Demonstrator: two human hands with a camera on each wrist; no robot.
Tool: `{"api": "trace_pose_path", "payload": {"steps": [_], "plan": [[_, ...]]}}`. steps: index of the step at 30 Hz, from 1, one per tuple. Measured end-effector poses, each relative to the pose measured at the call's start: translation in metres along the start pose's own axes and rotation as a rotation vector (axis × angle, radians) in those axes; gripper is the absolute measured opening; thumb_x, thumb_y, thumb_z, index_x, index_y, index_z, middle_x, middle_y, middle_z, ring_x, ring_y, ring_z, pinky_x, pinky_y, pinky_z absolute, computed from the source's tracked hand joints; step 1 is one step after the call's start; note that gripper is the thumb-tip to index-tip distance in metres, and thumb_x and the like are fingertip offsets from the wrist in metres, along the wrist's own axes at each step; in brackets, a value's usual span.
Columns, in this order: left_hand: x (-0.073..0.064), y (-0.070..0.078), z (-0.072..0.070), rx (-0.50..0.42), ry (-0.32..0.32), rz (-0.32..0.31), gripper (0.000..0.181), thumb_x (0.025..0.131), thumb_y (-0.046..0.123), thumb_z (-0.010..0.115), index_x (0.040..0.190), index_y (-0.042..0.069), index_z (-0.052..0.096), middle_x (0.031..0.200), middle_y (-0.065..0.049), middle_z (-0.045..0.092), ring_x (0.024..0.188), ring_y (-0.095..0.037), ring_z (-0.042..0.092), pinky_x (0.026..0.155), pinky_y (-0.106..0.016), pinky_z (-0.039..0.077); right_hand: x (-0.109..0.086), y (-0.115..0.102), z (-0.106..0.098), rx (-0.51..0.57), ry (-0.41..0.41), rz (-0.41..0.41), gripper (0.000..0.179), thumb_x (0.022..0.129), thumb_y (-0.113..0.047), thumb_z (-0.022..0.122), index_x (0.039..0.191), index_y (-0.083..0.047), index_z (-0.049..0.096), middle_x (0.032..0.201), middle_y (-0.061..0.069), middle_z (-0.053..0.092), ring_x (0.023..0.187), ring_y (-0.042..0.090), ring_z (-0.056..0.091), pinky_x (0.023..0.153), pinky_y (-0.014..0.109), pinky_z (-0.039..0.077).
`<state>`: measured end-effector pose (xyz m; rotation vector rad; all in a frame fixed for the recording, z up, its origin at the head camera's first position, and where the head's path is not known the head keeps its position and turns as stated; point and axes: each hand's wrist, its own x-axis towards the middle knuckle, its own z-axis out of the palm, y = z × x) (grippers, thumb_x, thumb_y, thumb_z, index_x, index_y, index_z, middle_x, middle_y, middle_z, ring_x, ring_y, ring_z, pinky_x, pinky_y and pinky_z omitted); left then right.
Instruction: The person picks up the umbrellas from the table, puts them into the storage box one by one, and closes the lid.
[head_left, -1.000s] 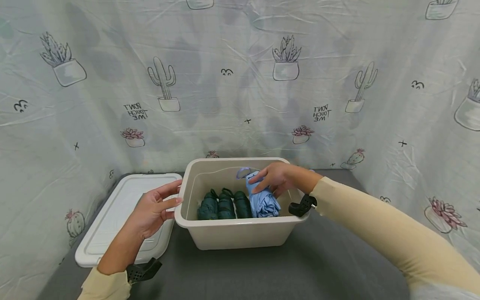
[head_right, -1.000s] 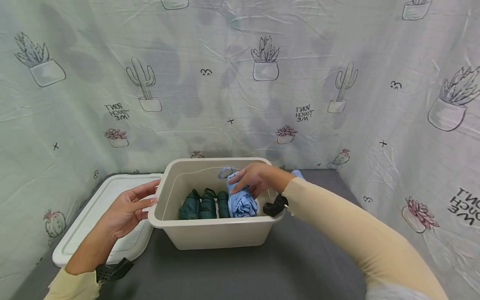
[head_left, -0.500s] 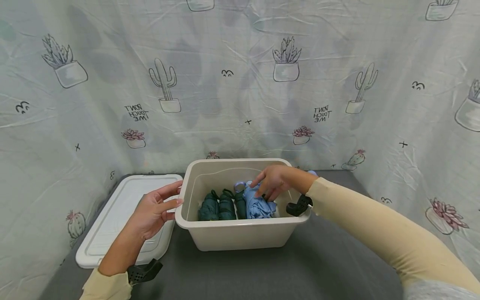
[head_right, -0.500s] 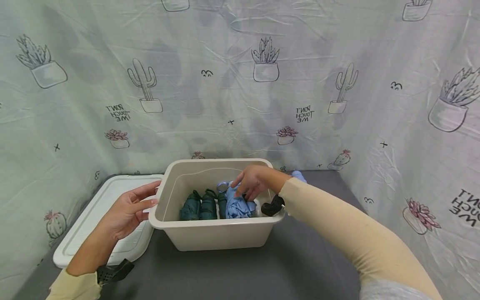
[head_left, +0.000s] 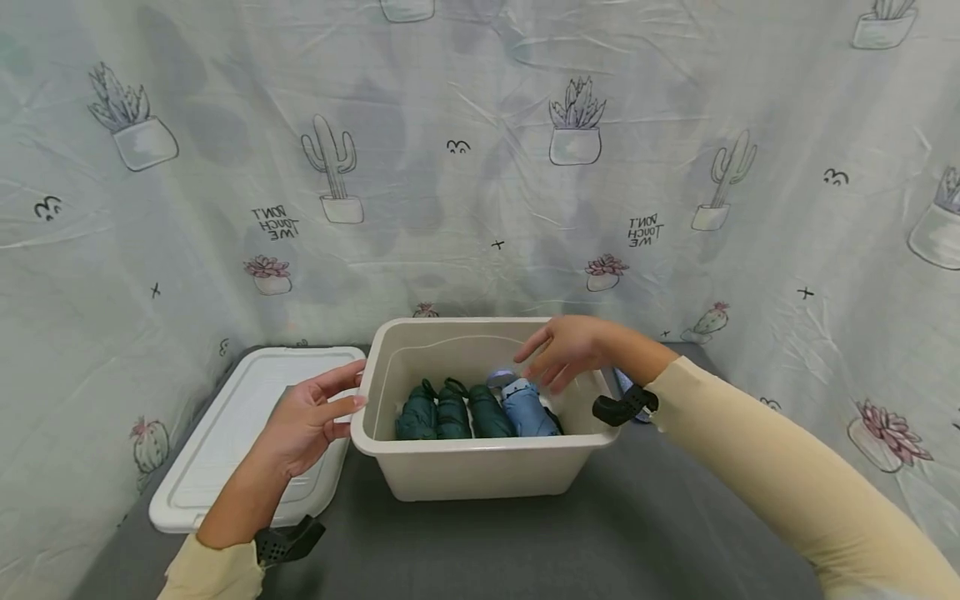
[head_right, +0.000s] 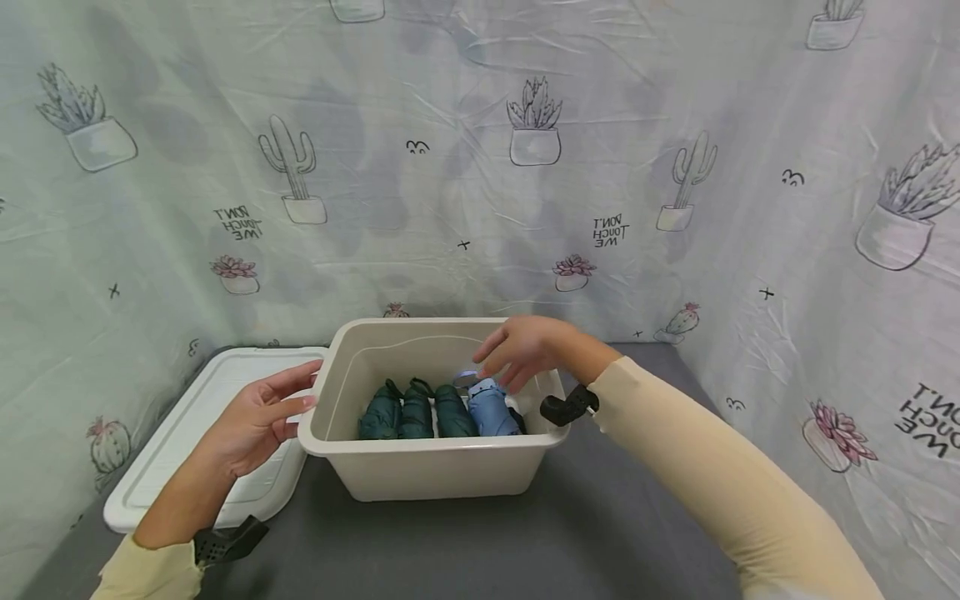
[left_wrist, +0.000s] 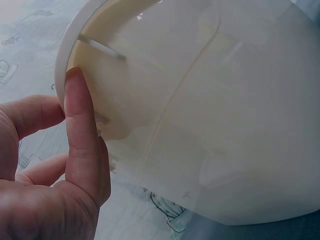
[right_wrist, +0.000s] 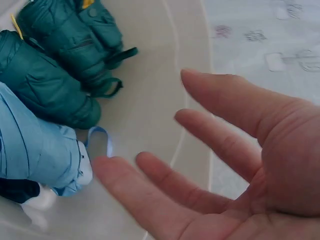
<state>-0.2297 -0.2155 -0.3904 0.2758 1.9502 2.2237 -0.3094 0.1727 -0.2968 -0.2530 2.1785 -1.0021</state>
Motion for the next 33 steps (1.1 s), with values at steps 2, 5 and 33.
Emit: {"api": "trace_pose_path", "payload": {"steps": [2,5,33], "plan": [[0.0,0.0,0.0,0.003,-0.002,0.003,0.065,0.099,0.007,0.067,0.156,-0.001,0.037,0.122,-0.003,0.059,0.1,-0.014,0.073,0.079,-0.035,0.065,-0.005,0.004,-0.003,0.006,0.013,-0.053,0.043,0.098,-0.013,0.068,0.141,-0.007,0.062,0.135,0.015,0.067,0.122,0.031,0.066,0.1,0.047,0.059],[0.0,0.001,0.0,0.004,-0.002,0.006,0.065,0.099,0.007,0.067,0.156,-0.001,0.037,0.122,-0.003,0.059,0.101,-0.014,0.073,0.079,-0.035,0.065,-0.009,0.01,-0.007,0.045,0.032,-0.12,0.044,0.099,-0.014,0.068,0.141,-0.006,0.061,0.135,0.015,0.067,0.12,0.028,0.066,0.101,0.047,0.058],[0.001,-0.001,0.0,0.006,-0.003,0.017,0.066,0.099,0.006,0.066,0.156,-0.003,0.035,0.122,-0.005,0.058,0.1,-0.014,0.073,0.078,-0.035,0.065,-0.033,0.083,-0.027,0.411,0.529,-0.446,0.051,0.101,-0.025,0.067,0.144,-0.002,0.055,0.135,-0.005,0.06,0.121,0.004,0.062,0.101,0.024,0.056]]}}
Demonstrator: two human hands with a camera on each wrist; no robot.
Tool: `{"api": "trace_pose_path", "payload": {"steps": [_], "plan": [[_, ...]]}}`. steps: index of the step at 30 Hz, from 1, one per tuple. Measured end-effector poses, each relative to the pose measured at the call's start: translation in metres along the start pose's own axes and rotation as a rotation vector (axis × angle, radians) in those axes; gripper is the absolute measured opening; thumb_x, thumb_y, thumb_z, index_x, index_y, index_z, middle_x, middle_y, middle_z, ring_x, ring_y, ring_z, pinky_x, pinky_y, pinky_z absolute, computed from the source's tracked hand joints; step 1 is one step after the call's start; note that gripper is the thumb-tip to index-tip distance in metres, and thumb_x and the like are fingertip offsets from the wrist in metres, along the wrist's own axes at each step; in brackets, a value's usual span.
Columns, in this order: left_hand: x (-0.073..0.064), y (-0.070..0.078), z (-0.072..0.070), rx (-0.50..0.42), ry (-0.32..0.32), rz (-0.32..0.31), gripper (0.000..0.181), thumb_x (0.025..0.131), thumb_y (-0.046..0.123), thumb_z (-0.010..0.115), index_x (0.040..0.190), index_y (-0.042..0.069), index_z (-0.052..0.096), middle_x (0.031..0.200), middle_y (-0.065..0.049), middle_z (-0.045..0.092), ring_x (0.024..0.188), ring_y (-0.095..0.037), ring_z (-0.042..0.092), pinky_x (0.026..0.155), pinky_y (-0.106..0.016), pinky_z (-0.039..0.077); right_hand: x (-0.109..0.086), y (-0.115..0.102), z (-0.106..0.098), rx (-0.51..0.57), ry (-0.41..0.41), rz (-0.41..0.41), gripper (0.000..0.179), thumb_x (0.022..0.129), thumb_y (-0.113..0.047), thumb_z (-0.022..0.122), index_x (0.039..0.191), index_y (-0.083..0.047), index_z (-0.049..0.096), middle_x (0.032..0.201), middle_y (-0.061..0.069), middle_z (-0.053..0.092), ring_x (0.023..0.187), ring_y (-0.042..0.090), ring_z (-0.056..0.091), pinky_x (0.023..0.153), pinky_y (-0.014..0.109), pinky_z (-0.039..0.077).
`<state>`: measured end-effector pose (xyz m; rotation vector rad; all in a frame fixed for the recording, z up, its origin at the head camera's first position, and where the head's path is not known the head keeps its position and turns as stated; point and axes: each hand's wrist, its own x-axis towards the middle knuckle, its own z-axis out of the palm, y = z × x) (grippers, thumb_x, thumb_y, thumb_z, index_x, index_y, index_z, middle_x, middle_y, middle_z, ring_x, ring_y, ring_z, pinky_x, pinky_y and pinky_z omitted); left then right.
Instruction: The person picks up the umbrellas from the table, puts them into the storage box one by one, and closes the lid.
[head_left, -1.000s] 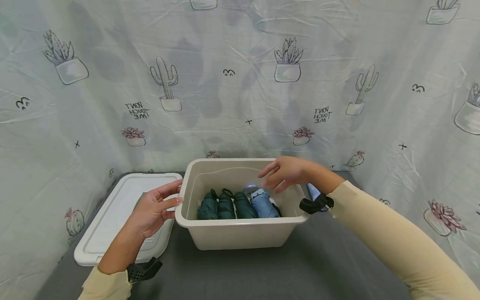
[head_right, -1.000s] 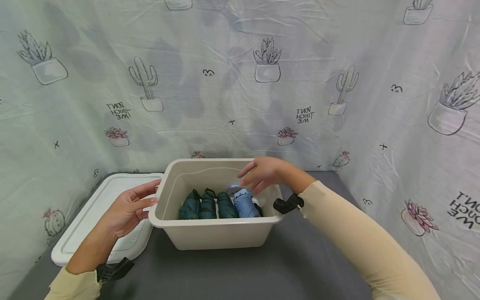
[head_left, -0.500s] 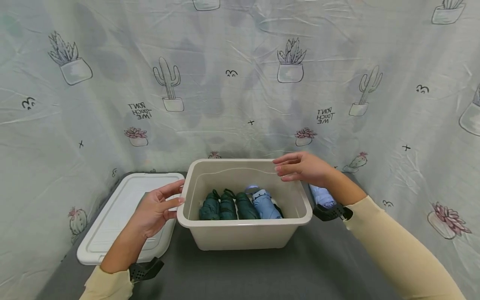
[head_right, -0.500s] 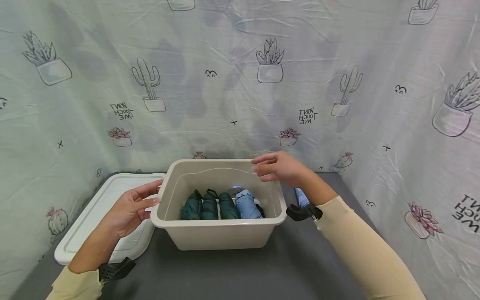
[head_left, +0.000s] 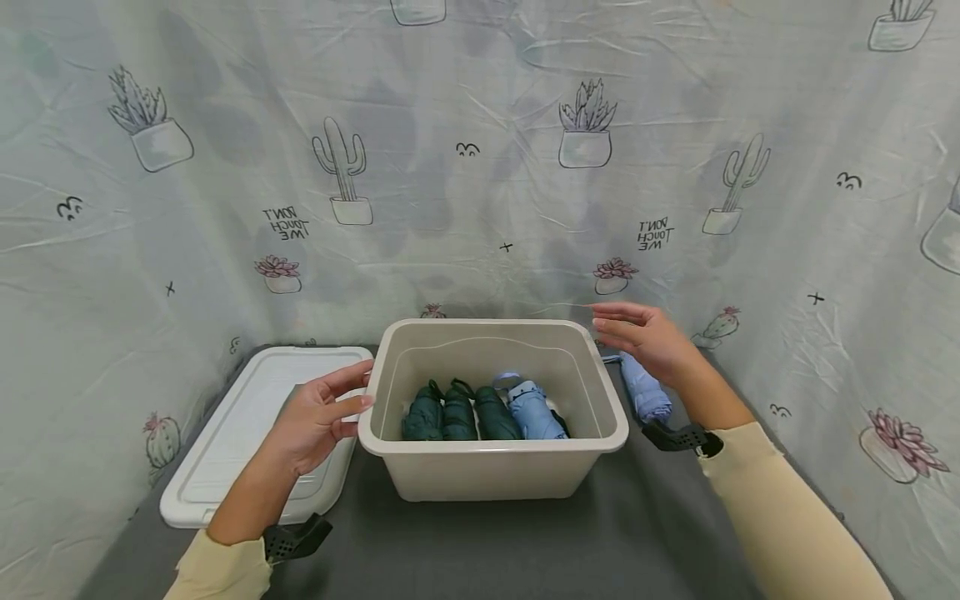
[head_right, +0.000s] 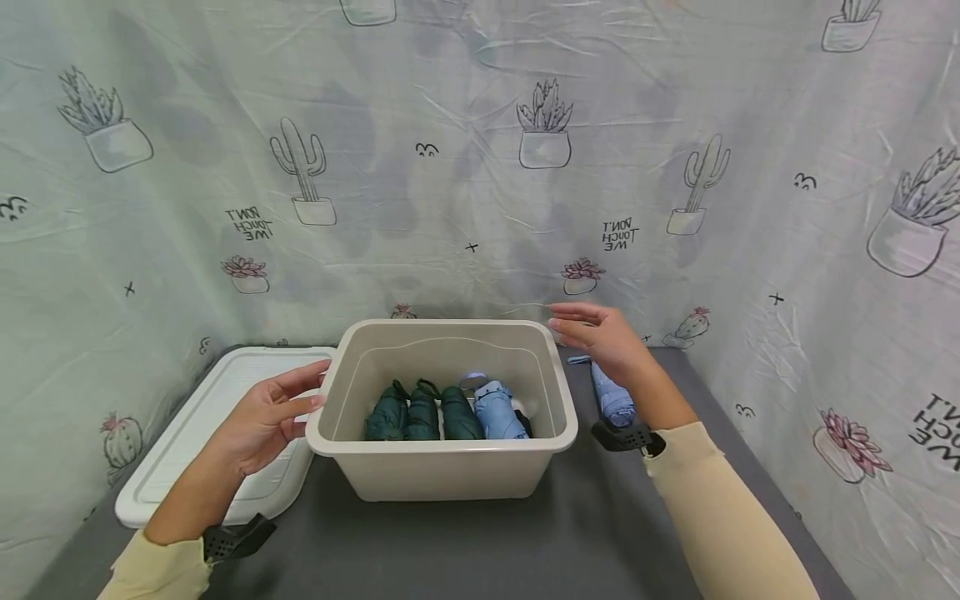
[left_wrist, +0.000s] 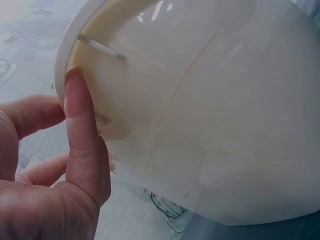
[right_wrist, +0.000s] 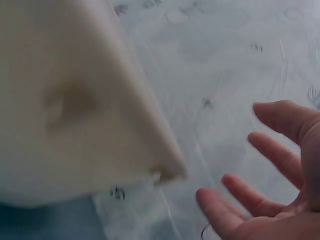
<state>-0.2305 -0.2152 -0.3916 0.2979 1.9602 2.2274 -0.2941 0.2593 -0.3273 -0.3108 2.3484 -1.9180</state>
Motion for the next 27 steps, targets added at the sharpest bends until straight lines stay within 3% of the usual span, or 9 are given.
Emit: {"api": "trace_pose_path", "payload": {"steps": [6,13,16,22,27], "plan": [[0.0,0.0,0.0,0.006,0.006,-0.004,0.066,0.099,0.006,0.067,0.157,-0.002,0.036,0.122,-0.005,0.058,0.101,-0.014,0.073,0.079,-0.035,0.064,0.0,0.02,-0.016,-0.008,0.081,-0.016,0.05,0.1,-0.026,0.068,0.143,-0.004,0.056,0.125,-0.016,0.061,0.121,0.003,0.059,0.1,0.022,0.056],[-0.001,0.0,0.001,0.013,0.006,0.0,0.066,0.099,0.007,0.067,0.156,-0.002,0.036,0.121,-0.004,0.058,0.1,-0.013,0.073,0.079,-0.035,0.064,0.007,0.042,-0.031,-0.067,0.135,-0.03,0.056,0.101,-0.026,0.067,0.148,0.001,0.051,0.12,-0.019,0.061,0.109,-0.006,0.063,0.094,0.015,0.056],[0.0,0.0,0.0,0.014,0.007,0.001,0.066,0.099,0.007,0.067,0.156,-0.002,0.036,0.121,-0.004,0.058,0.1,-0.013,0.073,0.079,-0.035,0.064,0.01,0.052,-0.038,-0.152,0.173,-0.005,0.058,0.1,-0.03,0.068,0.148,0.0,0.052,0.127,-0.009,0.062,0.104,-0.008,0.063,0.094,0.015,0.055],[0.0,0.0,0.0,0.01,0.007,-0.001,0.066,0.099,0.007,0.067,0.156,-0.002,0.036,0.122,-0.003,0.058,0.1,-0.013,0.073,0.079,-0.036,0.064,0.011,0.072,-0.05,-0.316,0.208,0.078,0.062,0.1,-0.037,0.067,0.15,-0.004,0.051,0.151,0.021,0.051,0.099,-0.013,0.056,0.11,0.036,0.052],[0.0,0.0,0.0,0.005,-0.001,0.001,0.065,0.099,0.006,0.066,0.156,-0.003,0.036,0.122,-0.003,0.059,0.1,-0.013,0.074,0.079,-0.036,0.064,0.012,0.088,-0.06,-0.37,0.233,0.076,0.06,0.1,-0.035,0.067,0.148,-0.002,0.052,0.151,0.025,0.051,0.102,-0.007,0.058,0.096,0.02,0.054]]}}
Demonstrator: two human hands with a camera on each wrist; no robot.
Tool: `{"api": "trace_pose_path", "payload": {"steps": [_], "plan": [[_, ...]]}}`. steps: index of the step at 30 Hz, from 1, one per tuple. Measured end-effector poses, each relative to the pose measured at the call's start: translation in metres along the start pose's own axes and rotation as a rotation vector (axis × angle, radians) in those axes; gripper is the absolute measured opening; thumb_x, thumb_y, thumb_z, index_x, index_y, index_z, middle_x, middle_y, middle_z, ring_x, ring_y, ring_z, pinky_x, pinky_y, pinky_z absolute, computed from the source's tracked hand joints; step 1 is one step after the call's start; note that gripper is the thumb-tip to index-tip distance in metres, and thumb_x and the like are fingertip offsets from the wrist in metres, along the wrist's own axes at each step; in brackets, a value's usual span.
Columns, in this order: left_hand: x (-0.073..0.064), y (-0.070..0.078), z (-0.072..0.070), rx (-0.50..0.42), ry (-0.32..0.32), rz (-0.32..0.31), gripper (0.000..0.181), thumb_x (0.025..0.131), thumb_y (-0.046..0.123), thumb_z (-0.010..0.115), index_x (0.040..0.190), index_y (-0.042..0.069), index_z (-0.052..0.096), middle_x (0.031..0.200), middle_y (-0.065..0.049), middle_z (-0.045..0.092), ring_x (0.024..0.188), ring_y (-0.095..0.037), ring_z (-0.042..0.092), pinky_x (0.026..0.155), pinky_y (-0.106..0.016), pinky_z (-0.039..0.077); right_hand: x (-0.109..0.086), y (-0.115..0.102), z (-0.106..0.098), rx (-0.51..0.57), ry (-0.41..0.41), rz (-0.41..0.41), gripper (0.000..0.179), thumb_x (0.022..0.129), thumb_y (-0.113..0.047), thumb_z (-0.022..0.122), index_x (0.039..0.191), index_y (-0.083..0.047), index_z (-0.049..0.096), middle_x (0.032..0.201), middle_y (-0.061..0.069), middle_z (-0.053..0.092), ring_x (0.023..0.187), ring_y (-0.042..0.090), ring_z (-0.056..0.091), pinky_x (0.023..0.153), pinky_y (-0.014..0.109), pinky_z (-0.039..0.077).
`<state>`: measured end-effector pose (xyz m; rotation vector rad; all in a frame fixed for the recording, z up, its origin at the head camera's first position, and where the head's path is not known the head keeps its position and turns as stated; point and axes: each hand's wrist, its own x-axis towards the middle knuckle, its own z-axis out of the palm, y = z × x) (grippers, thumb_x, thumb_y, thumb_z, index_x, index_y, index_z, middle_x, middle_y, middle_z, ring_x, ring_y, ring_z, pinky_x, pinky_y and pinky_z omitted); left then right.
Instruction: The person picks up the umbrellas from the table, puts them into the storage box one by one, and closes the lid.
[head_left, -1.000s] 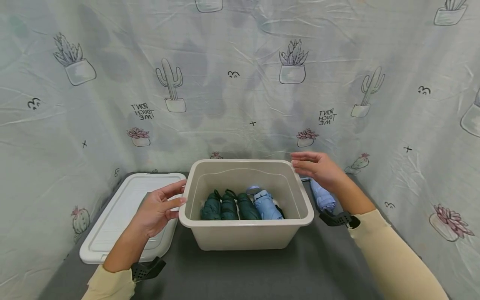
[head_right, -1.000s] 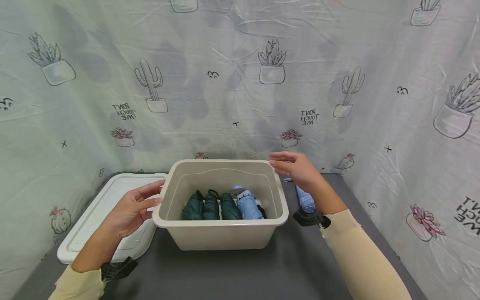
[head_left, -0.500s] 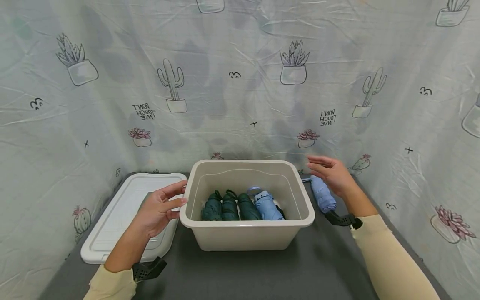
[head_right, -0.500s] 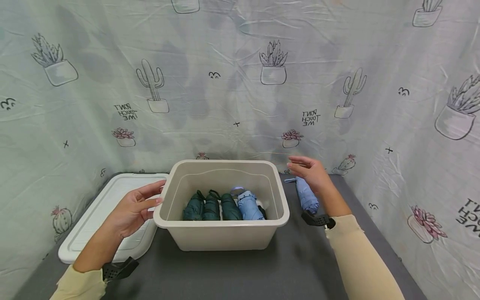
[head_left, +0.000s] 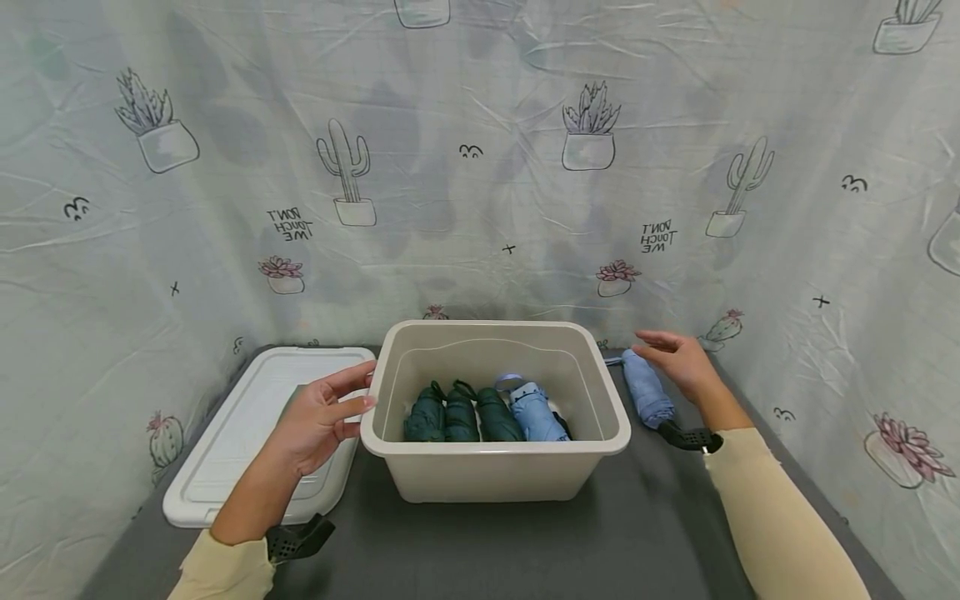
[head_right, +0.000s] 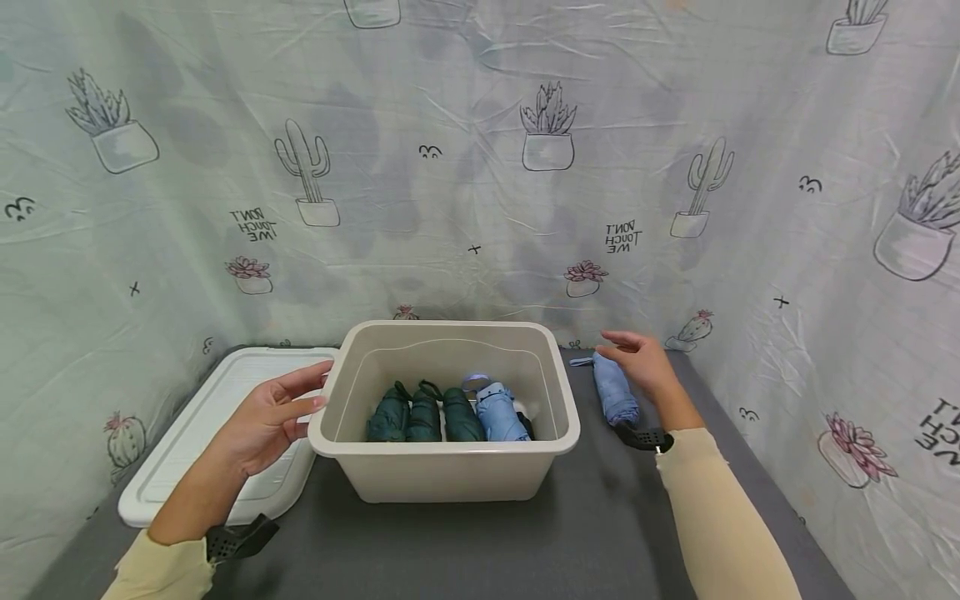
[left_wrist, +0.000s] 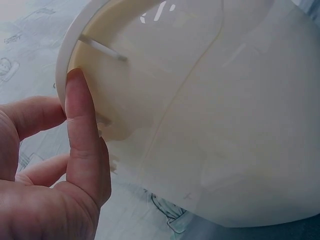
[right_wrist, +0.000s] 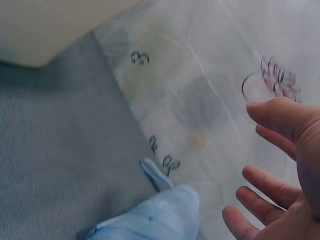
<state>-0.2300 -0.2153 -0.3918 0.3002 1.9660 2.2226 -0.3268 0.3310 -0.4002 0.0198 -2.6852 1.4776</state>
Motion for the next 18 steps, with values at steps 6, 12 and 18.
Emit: {"api": "trace_pose_path", "payload": {"steps": [6,12,18], "plan": [[0.001,-0.001,0.0,0.002,0.009,-0.002,0.066,0.099,0.007,0.067,0.156,-0.002,0.037,0.121,-0.003,0.059,0.1,-0.014,0.074,0.079,-0.036,0.064,0.006,0.019,-0.004,-0.072,-0.006,0.031,0.061,0.098,-0.034,0.07,0.146,0.0,0.054,0.149,0.029,0.051,0.133,0.039,0.053,0.11,0.05,0.048],[0.001,-0.002,-0.001,0.002,0.008,0.002,0.066,0.098,0.007,0.067,0.156,-0.003,0.036,0.121,-0.003,0.058,0.1,-0.014,0.074,0.079,-0.036,0.064,0.01,0.035,-0.004,-0.12,-0.104,0.087,0.066,0.096,-0.036,0.072,0.149,-0.001,0.051,0.153,0.029,0.047,0.144,0.05,0.039,0.118,0.065,0.035],[0.001,-0.002,-0.001,0.003,0.012,0.0,0.066,0.098,0.007,0.068,0.156,-0.002,0.037,0.122,-0.003,0.058,0.101,-0.014,0.074,0.079,-0.036,0.064,0.01,0.044,-0.001,-0.175,-0.179,0.127,0.069,0.096,-0.036,0.072,0.152,-0.003,0.047,0.155,0.032,0.04,0.145,0.051,0.036,0.118,0.064,0.036]]}}
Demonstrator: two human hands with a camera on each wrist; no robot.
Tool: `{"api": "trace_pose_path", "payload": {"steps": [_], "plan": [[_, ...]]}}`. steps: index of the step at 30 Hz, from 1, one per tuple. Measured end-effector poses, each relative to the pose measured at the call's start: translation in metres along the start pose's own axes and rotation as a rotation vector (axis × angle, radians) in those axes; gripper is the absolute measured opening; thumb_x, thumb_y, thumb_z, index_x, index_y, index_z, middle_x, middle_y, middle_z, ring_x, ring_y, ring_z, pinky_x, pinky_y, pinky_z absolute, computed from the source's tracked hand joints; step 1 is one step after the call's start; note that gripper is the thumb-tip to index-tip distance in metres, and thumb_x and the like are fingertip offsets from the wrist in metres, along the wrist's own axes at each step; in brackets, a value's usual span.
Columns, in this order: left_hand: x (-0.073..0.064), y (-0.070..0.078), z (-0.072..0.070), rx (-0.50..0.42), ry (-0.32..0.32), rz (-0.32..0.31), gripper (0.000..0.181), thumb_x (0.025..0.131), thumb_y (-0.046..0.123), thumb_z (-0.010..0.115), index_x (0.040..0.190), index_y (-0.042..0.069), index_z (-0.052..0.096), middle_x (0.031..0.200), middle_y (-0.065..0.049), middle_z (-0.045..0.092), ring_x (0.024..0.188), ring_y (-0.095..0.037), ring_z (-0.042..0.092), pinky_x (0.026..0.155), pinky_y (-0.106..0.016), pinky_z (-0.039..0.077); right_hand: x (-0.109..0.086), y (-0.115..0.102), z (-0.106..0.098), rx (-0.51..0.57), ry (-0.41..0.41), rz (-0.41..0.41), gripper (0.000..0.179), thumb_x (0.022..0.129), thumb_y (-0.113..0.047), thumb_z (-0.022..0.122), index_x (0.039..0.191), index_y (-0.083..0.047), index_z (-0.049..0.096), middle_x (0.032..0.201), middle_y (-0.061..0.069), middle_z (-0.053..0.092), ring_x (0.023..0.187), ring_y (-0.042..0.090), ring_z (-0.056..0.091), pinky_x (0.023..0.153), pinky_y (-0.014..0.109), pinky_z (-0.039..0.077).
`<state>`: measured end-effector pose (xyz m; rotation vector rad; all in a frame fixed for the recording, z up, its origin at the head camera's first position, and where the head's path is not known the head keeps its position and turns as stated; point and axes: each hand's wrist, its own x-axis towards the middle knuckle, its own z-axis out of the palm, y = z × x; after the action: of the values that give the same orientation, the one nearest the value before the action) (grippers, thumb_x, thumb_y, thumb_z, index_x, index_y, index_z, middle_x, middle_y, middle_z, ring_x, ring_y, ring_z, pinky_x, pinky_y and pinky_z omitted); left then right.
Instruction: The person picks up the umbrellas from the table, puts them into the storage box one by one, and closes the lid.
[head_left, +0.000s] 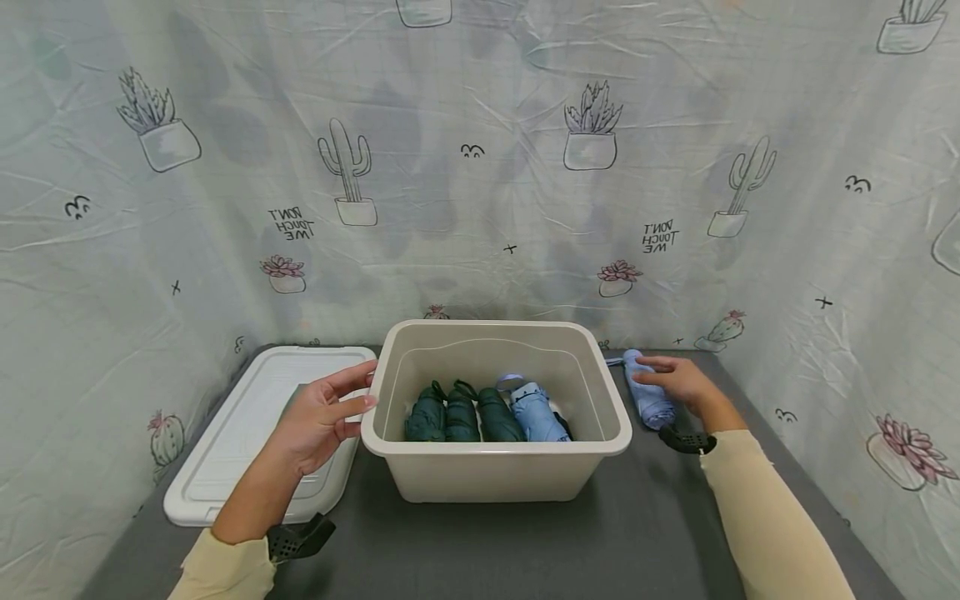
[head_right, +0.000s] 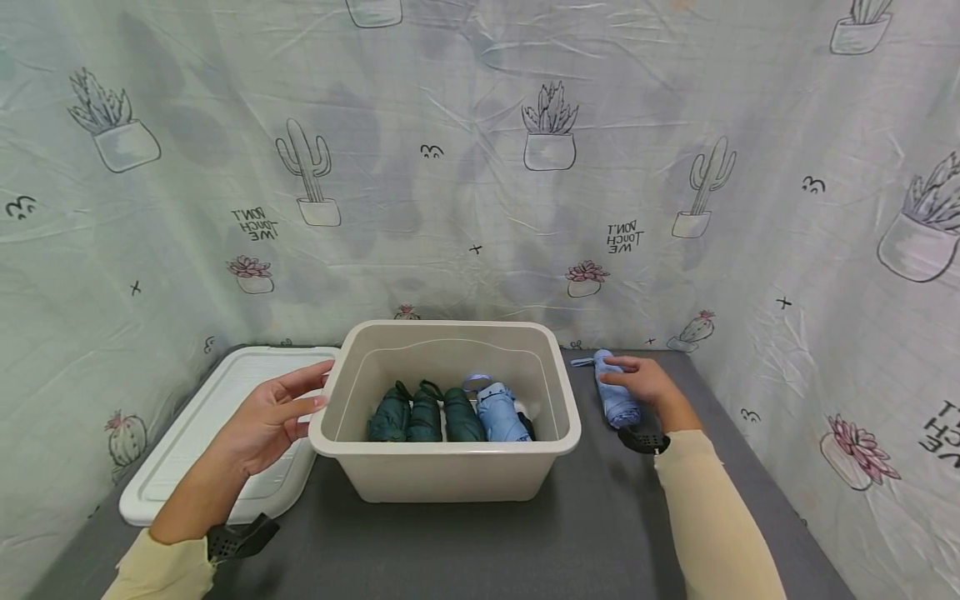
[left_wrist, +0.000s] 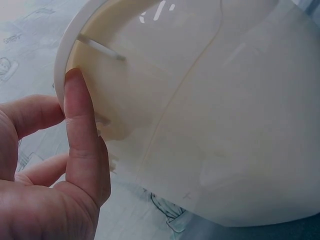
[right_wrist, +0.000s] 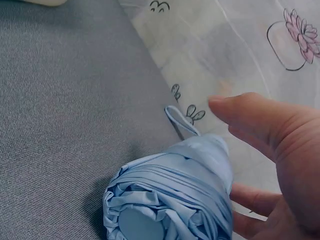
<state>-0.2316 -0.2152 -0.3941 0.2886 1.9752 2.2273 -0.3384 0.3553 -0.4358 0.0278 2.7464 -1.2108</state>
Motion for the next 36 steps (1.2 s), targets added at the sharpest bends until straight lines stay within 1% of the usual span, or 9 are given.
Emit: {"api": "trace_pose_path", "payload": {"steps": [5,12,18,23,26,28,30,33,36], "plan": [[0.0,0.0,0.0,0.008,0.004,0.0,0.066,0.098,0.007,0.068,0.156,-0.002,0.038,0.124,-0.004,0.058,0.102,-0.015,0.073,0.079,-0.037,0.064,0.003,0.004,0.002,-0.037,-0.025,0.009,0.069,0.095,-0.034,0.074,0.151,-0.003,0.048,0.154,0.036,0.039,0.142,0.053,0.04,0.114,0.062,0.04],[0.0,0.001,0.0,-0.004,-0.005,0.002,0.065,0.098,0.005,0.067,0.156,-0.003,0.037,0.122,-0.005,0.058,0.101,-0.015,0.074,0.079,-0.037,0.064,0.009,0.009,0.001,-0.015,-0.055,0.064,0.071,0.093,-0.03,0.075,0.153,-0.006,0.046,0.157,0.037,0.032,0.14,0.051,0.042,0.109,0.054,0.046],[0.0,0.001,0.001,-0.004,-0.003,-0.005,0.065,0.098,0.006,0.067,0.156,-0.001,0.038,0.122,-0.005,0.058,0.101,-0.016,0.074,0.079,-0.037,0.064,0.015,0.012,0.0,-0.03,-0.081,0.079,0.07,0.093,-0.028,0.076,0.153,-0.007,0.047,0.158,0.037,0.031,0.142,0.051,0.039,0.112,0.057,0.043],[0.0,0.002,0.001,0.003,-0.003,-0.002,0.065,0.098,0.006,0.067,0.155,-0.002,0.038,0.122,-0.005,0.058,0.102,-0.016,0.074,0.079,-0.037,0.064,0.019,0.014,-0.001,-0.055,-0.087,0.082,0.069,0.091,-0.026,0.077,0.151,-0.006,0.049,0.16,0.035,0.028,0.144,0.051,0.035,0.117,0.063,0.035],[0.0,0.001,0.001,0.001,-0.005,-0.003,0.064,0.098,0.007,0.067,0.155,-0.001,0.039,0.122,-0.005,0.058,0.102,-0.016,0.074,0.08,-0.037,0.064,0.02,0.014,-0.002,-0.061,-0.078,0.083,0.068,0.09,-0.025,0.078,0.149,-0.006,0.052,0.161,0.034,0.028,0.145,0.049,0.034,0.119,0.064,0.031],[0.0,0.001,0.0,-0.002,-0.006,-0.005,0.064,0.098,0.007,0.067,0.155,-0.001,0.039,0.122,-0.005,0.058,0.101,-0.016,0.074,0.08,-0.036,0.064,0.019,0.013,-0.003,-0.051,-0.084,0.073,0.068,0.09,-0.025,0.078,0.149,-0.005,0.052,0.16,0.035,0.029,0.142,0.048,0.037,0.118,0.062,0.034],[0.0,0.0,0.0,-0.007,-0.006,-0.005,0.064,0.098,0.007,0.068,0.155,-0.001,0.04,0.122,-0.005,0.058,0.101,-0.016,0.074,0.08,-0.036,0.064,0.018,0.013,-0.002,-0.034,-0.08,0.08,0.067,0.089,-0.024,0.078,0.149,-0.006,0.053,0.16,0.034,0.03,0.142,0.046,0.038,0.117,0.059,0.036],[0.0,0.0,0.0,-0.012,-0.007,-0.002,0.064,0.098,0.007,0.067,0.155,0.0,0.04,0.121,-0.004,0.058,0.101,-0.015,0.073,0.08,-0.036,0.064,0.017,0.013,-0.001,-0.022,-0.085,0.078,0.068,0.091,-0.024,0.078,0.15,-0.006,0.05,0.16,0.035,0.027,0.142,0.048,0.037,0.116,0.059,0.037],[0.0,-0.001,0.0,-0.024,-0.007,-0.002,0.064,0.098,0.006,0.067,0.155,0.0,0.04,0.121,-0.004,0.059,0.101,-0.015,0.073,0.08,-0.036,0.064,0.016,0.014,0.0,-0.014,-0.074,0.081,0.068,0.091,-0.024,0.077,0.15,-0.005,0.05,0.161,0.035,0.027,0.144,0.05,0.035,0.118,0.06,0.035]]}}
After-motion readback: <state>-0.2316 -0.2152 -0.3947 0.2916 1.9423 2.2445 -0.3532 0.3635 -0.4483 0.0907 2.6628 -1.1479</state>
